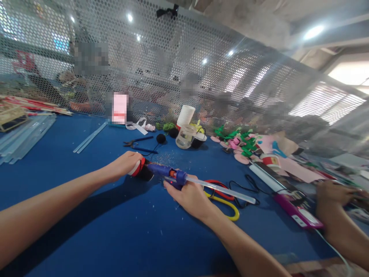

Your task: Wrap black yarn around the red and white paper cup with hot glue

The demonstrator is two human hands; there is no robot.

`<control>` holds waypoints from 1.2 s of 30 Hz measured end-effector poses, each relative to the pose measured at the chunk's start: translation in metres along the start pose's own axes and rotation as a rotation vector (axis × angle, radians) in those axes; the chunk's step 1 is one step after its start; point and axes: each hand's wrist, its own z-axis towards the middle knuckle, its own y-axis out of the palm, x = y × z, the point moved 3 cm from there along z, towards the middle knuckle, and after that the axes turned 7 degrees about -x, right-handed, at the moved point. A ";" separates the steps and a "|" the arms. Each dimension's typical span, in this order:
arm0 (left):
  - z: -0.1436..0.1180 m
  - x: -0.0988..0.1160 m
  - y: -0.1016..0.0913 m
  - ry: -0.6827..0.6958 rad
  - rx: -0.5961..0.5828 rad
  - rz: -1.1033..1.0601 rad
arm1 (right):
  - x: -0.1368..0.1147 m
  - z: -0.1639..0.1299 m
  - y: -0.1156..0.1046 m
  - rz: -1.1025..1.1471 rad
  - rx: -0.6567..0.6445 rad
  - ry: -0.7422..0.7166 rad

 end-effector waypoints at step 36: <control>-0.005 0.005 0.002 0.019 0.018 0.007 | -0.006 0.002 -0.002 -0.066 0.008 -0.037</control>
